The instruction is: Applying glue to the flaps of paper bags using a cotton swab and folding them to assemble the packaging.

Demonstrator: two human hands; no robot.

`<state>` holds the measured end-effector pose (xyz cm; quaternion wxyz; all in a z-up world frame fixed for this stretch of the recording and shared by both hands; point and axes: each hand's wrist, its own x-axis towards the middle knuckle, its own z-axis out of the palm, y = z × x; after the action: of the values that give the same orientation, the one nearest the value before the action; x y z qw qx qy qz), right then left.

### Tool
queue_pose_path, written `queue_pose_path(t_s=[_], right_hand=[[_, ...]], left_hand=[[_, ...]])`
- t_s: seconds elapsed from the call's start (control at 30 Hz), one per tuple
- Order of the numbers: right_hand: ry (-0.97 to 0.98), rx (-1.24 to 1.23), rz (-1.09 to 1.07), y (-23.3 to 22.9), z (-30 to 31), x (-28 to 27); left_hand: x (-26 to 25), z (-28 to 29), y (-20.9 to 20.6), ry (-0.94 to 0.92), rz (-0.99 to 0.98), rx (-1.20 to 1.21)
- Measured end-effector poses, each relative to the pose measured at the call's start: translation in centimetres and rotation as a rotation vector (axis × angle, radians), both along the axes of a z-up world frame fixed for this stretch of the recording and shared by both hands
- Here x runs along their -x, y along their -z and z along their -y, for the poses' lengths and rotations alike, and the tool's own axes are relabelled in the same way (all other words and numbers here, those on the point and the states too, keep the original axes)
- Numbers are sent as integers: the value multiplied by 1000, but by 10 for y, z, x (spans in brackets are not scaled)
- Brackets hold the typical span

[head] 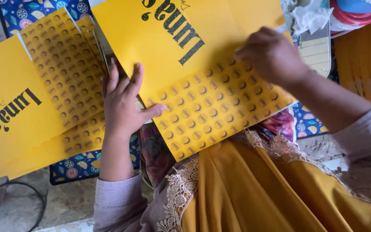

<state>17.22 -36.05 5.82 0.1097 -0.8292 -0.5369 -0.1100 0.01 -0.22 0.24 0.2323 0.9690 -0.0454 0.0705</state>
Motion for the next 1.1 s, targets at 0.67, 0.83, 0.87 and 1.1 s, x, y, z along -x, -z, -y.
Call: queue_pose_path(t_s=[0.67,0.83,0.87,1.1], right_hand=[[-205,-194,-250,13,-162,81],[-190,-185,-170,17,-154,78],[-185,-237,-134,17,-148,77],[32,-241,-318,7,-53,46]], left_hand=[[2,3,-4,7,38,-5],[-2,2,-1,22,7,-11],[-4,1,3,16,74,16],[-6,-2,7,66,235,70]])
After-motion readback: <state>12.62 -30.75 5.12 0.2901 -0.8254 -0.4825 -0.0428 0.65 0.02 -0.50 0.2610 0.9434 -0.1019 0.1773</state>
